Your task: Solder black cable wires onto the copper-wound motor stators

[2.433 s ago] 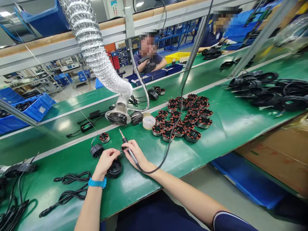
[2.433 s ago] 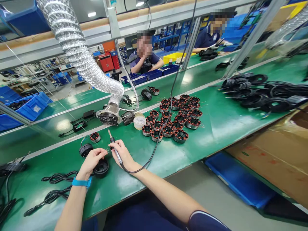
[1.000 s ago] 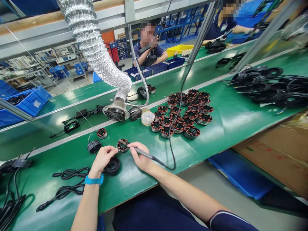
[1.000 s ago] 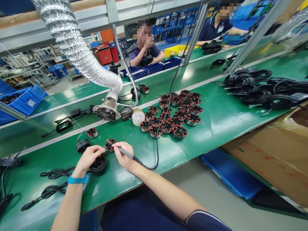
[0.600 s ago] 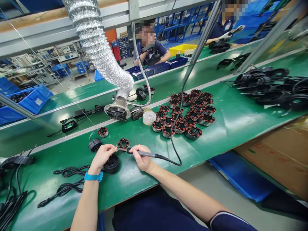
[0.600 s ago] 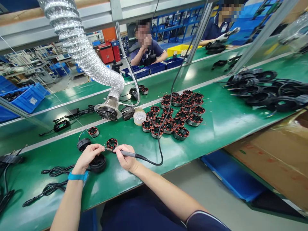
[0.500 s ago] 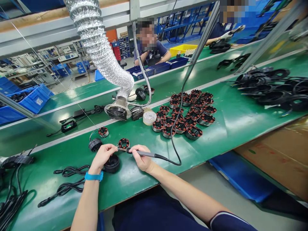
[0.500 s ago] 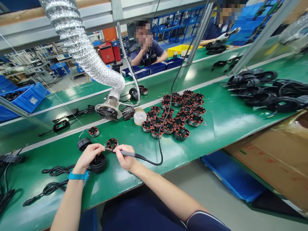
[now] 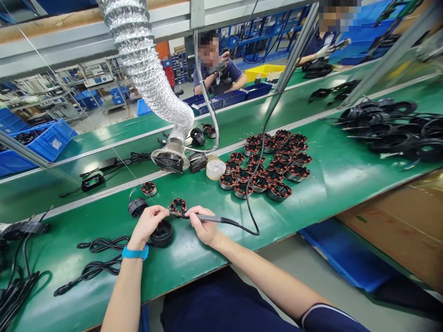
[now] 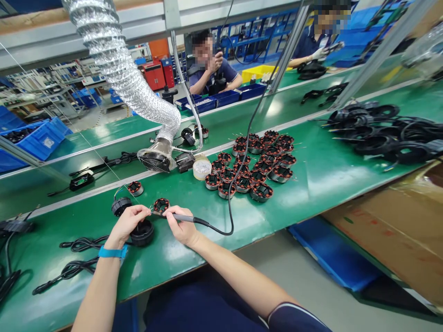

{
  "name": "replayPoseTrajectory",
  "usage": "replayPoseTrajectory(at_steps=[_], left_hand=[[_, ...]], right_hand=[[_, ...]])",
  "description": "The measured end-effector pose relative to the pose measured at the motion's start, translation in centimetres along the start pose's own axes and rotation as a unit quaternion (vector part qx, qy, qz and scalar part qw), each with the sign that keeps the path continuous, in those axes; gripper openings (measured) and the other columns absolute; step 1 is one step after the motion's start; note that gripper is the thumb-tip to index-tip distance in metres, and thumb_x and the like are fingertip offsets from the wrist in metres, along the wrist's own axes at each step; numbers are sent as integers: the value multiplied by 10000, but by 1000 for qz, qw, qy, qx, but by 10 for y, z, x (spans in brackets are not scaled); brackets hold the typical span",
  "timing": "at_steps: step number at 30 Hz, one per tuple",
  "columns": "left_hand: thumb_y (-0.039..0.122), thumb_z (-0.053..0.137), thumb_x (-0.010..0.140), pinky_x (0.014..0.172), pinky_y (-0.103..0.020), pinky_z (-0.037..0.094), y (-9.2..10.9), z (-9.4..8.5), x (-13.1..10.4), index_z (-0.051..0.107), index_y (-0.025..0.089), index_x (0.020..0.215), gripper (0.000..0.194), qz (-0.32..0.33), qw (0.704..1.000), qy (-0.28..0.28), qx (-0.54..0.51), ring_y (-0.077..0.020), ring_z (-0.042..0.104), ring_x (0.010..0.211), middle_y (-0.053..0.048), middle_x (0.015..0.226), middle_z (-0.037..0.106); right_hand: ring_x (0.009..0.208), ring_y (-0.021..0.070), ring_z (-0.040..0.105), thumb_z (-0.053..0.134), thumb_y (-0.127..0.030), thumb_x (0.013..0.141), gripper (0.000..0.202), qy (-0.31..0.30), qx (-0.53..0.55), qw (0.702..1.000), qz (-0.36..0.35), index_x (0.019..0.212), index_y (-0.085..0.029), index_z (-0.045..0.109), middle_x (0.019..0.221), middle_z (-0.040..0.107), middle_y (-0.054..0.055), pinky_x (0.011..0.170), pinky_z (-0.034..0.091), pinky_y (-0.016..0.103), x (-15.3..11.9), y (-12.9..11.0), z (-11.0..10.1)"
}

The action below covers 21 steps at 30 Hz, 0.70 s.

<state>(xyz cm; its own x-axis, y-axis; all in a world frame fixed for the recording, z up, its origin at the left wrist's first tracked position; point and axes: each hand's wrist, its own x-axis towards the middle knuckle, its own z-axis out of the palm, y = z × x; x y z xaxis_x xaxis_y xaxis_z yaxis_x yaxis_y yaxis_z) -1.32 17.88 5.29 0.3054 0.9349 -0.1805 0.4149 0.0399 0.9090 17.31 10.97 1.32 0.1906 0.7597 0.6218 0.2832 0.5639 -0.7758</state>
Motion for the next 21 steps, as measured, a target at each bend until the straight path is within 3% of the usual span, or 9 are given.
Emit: replayPoseTrajectory(at_steps=[6,11,15,19,21], left_hand=[[459,682,687,543,-250,296,0,-1,0,675,135,661,325,3,1000,-4,9,-120,411,553,10,566,531],[443,681,695,560,-249,310,-6,-3,2,681,132,685,310,5,1000,-6,3,-123,425,578,-1,607,561],[431,690,694,561,-247,309,-9,-6,3,677,133,683,299,6,1000,-4,-6,-119,418,575,6,599,547],[428,689,692,557,-247,305,-8,-6,3,673,135,673,295,5,1000,-6,-8,-118,418,562,15,573,530],[428,686,690,558,-247,309,-7,-6,3,678,135,680,294,5,1000,-6,-9,-120,423,562,12,578,540]], right_hand=[[604,170,633,459,-281,950,235,33,-1,999,7,831,-205,647,526,545,-20,637,524,291,-1,3,1],[673,162,663,457,-251,950,215,33,-42,998,-34,868,-201,650,723,681,24,674,535,291,3,2,1],[714,158,661,456,-214,951,193,35,-50,996,-59,895,-200,640,805,701,36,680,525,286,5,3,1],[751,174,634,500,-196,930,154,2,-77,995,-64,1010,-214,630,839,674,39,714,519,315,5,8,5],[873,207,627,588,-208,878,266,-36,-107,991,-67,1142,-225,604,966,657,67,801,525,358,5,13,9]])
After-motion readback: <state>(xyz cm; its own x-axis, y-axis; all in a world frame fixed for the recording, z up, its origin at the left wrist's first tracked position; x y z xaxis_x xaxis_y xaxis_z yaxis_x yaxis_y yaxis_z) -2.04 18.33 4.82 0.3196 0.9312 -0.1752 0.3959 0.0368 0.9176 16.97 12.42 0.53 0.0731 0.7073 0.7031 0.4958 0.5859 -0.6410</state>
